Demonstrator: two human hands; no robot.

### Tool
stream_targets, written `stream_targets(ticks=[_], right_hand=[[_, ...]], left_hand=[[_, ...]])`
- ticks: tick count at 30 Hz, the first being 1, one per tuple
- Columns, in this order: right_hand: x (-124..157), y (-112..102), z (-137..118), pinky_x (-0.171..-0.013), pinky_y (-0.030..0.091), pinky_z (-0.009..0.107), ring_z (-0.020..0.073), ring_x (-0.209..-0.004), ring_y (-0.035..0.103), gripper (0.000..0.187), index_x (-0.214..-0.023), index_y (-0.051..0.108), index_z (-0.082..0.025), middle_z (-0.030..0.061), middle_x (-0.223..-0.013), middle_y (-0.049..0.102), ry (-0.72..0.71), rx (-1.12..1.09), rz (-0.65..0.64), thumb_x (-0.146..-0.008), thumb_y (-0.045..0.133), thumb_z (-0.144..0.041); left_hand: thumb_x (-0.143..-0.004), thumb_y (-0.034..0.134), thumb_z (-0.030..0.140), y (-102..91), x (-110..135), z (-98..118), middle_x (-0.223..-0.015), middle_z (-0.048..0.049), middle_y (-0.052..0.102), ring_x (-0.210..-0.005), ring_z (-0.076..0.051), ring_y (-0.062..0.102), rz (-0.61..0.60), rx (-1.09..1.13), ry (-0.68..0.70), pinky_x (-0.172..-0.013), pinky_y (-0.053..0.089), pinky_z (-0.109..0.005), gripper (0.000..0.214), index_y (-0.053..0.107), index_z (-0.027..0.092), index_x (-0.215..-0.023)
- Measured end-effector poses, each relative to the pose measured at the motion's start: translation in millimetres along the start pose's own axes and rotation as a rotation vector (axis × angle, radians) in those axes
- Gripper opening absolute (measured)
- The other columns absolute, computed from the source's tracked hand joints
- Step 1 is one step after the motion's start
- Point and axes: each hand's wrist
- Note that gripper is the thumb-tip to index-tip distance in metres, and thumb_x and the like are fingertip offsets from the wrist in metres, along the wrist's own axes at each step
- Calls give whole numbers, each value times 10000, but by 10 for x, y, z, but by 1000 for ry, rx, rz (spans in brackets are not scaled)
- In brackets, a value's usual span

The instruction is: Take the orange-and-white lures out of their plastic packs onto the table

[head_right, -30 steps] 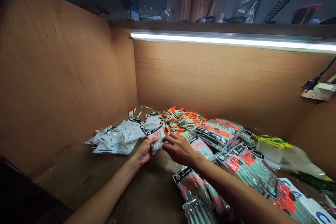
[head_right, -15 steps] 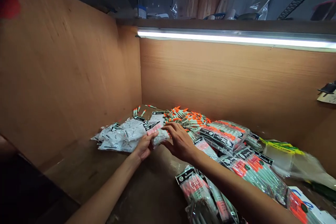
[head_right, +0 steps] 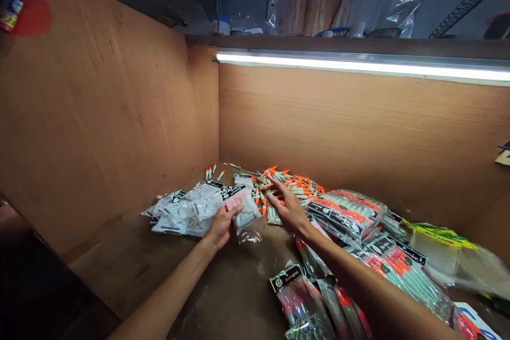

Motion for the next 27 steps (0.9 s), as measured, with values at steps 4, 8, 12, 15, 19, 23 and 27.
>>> stream_targets(ticks=[4,8,12,15,19,23,27], right_hand=[[-379,212,57,-800,527,351,238,-905,662,592,-1205,690,-156,83,-990,729,244,-207,-241,-808,677,-595],[-752,40,-5,-642,442,279,158,-643,552,419,-827,733,-115,23,-697,661,257,-240,-110,-746,688,-523],[-1151,-397,-45,-592,382,249,129,-618,495,320,-799,703,-128,18,-706,644,109,-161,279,-762,627,-437],[-1420,-541,75,-558,335,244,122,-587,442,331,-689,651,-146,-2,-617,569,97,-21,521,-763,584,-461],[-1636,-565,386,-542,291,244,117,-570,394,363,-612,592,-164,-28,-558,485,152,80,622,-733,570,-505],[-1657,-620,659,-550,293,242,124,-600,411,368,-642,608,-158,-24,-586,498,175,118,812,-743,556,-507],[-1618,-705,767,-525,282,236,116,-574,380,365,-623,592,-157,-46,-552,431,244,115,807,-722,592,-509]], left_hand=[[-650,888,364,88,55,-70,-935,-76,789,-839,-272,723,-103,-323,170,-762,564,-334,395,767,163,-968],[-666,889,376,62,9,-98,-1176,-138,736,-1107,-309,687,-66,-270,259,-959,525,-389,615,682,199,-1218],[-737,834,447,0,-41,-117,-1329,-182,628,-1269,-301,590,97,-309,374,-1067,449,-409,679,591,211,-1326],[-770,794,469,0,-43,-147,-1291,-175,621,-1229,-299,600,111,-336,392,-1042,460,-408,653,580,206,-1327],[-740,817,453,7,-58,-180,-1222,-157,633,-1149,-294,625,139,-315,389,-984,481,-393,652,603,200,-1301],[-744,814,443,-18,-92,-195,-1150,-138,661,-1097,-277,637,113,-318,387,-951,487,-375,650,601,210,-1313],[-775,785,439,-34,-110,-214,-1110,-123,676,-1044,-258,652,92,-352,389,-938,496,-367,614,594,208,-1311]])
Point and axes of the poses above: each hand's wrist, its own x-axis away from the middle knuckle, its own y-axis out of the palm, z = x × y
